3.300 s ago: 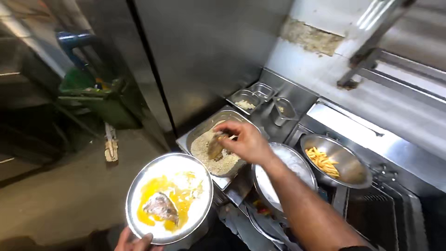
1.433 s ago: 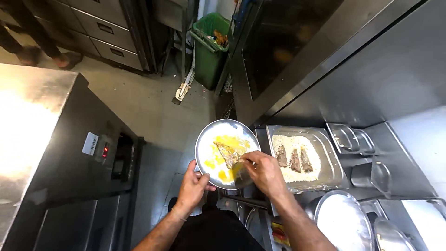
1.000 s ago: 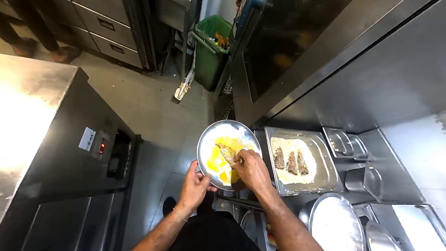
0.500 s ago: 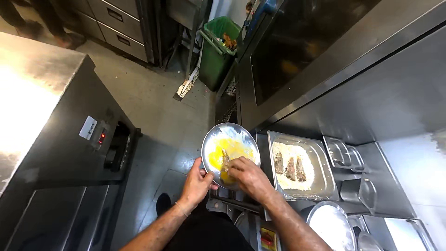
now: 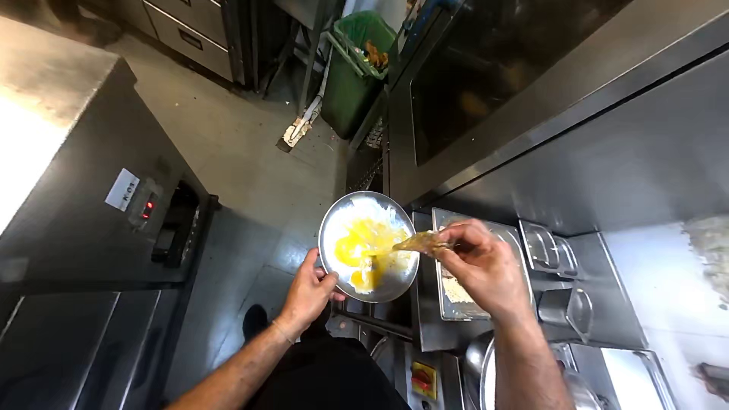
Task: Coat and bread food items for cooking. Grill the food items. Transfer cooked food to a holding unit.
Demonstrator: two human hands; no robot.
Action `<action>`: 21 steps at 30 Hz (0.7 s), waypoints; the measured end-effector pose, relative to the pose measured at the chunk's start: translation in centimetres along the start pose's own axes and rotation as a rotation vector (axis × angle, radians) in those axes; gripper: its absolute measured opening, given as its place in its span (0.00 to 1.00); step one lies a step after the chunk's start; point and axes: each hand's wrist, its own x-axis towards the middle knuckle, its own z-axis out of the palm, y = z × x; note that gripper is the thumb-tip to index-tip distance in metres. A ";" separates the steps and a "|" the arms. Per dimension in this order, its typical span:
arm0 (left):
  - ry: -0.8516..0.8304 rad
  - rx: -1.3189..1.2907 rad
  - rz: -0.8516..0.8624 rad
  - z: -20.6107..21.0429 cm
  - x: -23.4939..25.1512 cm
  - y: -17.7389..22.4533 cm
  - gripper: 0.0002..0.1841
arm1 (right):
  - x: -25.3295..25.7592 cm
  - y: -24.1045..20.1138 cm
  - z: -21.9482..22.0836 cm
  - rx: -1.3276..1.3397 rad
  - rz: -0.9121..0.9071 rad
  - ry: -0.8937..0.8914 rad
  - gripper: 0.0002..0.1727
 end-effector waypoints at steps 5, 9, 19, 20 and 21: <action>0.020 -0.075 0.002 0.3 0.2 0.0 0.27 | -2.9 -0.1 -1.3 0.061 0.037 0.082 0.10; 0.045 -0.109 0.010 0.4 0.7 0.2 0.29 | -4.6 5.3 1.0 -0.198 0.395 -0.057 0.07; 0.018 -0.134 0.051 2.5 2.5 -0.3 0.28 | -2.5 5.9 -9.2 -0.098 0.299 0.132 0.09; 0.023 -0.131 0.050 2.6 2.7 -0.3 0.28 | -2.2 6.7 -10.3 -0.120 0.308 0.161 0.09; 0.027 -0.126 0.050 2.6 2.8 -0.3 0.29 | -1.9 7.6 -11.4 -0.148 0.324 0.187 0.09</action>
